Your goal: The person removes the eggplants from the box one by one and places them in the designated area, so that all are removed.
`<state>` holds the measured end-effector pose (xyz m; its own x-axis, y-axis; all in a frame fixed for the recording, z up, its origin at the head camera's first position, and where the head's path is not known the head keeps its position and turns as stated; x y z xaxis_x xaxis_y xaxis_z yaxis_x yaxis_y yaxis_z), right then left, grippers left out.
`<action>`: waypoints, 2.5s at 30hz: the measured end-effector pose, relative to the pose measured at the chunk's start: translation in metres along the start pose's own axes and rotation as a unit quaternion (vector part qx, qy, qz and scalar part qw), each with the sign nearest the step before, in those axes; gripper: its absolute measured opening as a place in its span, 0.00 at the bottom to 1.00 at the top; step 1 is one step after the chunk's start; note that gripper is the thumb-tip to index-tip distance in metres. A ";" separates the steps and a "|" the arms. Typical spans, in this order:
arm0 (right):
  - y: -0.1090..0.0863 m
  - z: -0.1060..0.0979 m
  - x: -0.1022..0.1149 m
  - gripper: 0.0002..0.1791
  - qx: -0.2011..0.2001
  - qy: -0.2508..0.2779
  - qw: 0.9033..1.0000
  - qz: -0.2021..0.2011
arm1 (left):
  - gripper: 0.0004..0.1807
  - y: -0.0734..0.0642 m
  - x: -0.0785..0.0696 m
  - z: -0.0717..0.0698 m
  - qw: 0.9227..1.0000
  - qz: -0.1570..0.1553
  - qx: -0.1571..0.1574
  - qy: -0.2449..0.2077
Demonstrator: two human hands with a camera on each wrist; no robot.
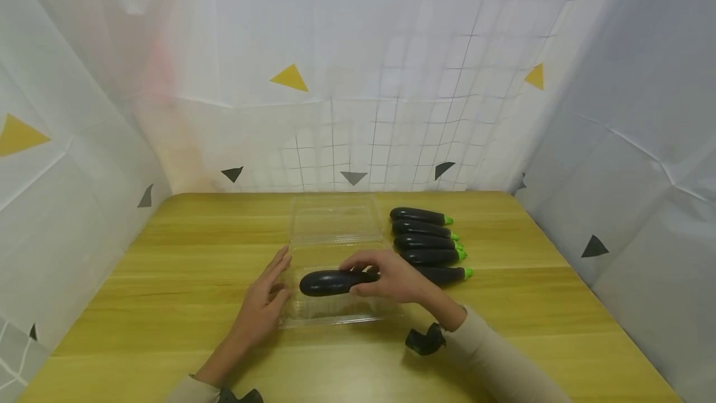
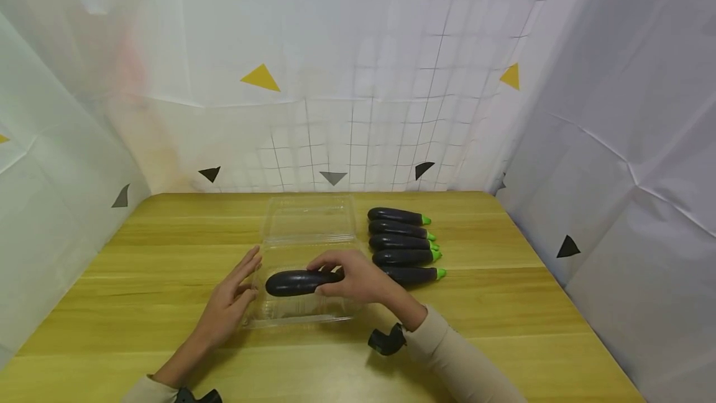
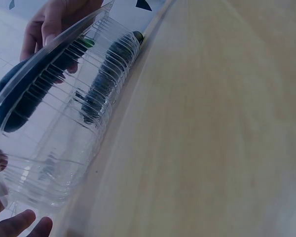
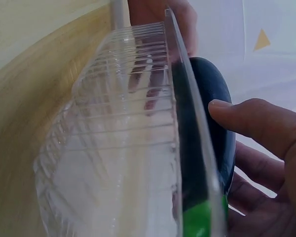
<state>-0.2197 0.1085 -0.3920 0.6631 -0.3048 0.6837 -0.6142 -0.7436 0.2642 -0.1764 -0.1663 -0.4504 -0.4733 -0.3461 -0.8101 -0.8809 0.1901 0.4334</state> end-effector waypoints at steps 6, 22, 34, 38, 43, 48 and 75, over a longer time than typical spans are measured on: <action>-0.004 -0.007 0.001 0.21 -0.010 0.006 1.000 0.002 | 0.37 0.000 0.000 0.000 1.000 0.000 -0.002 -0.001; -0.018 -0.022 -0.001 0.21 -0.038 0.003 0.999 0.007 | 0.37 0.000 -0.001 0.000 1.000 -0.001 -0.001 -0.002; -0.028 -0.033 -0.001 0.21 -0.052 -0.001 0.999 0.012 | 0.36 0.000 -0.002 0.000 1.000 0.010 0.000 0.003; -0.032 -0.037 -0.003 0.21 -0.054 -0.004 0.999 0.007 | 0.37 0.000 0.001 0.000 1.000 0.004 0.001 0.006; -0.037 -0.042 -0.003 0.21 -0.059 -0.017 0.998 0.007 | 0.38 -0.001 0.003 0.000 1.000 -0.008 0.006 0.011; -0.042 -0.047 -0.002 0.22 -0.065 -0.018 0.998 0.009 | 0.38 -0.002 0.004 0.000 1.000 -0.008 0.009 0.012; -0.075 -0.070 -0.013 0.21 -0.083 -0.002 0.995 0.061 | 0.37 -0.002 0.001 0.000 1.000 -0.003 0.003 0.010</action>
<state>-0.2129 0.2100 -0.3728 0.5812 -0.3887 0.7149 -0.7519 -0.5925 0.2892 -0.1752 -0.1672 -0.4514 -0.4672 -0.3665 -0.8046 -0.8842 0.1938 0.4251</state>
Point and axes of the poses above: each hand's wrist, its own y-axis towards the middle knuckle, its own z-axis out of the palm, x = y × z, the point moved 3 cm from there along y, towards the middle knuckle, and after that the axes turned 4 degrees about -z, right-handed, at the moved point
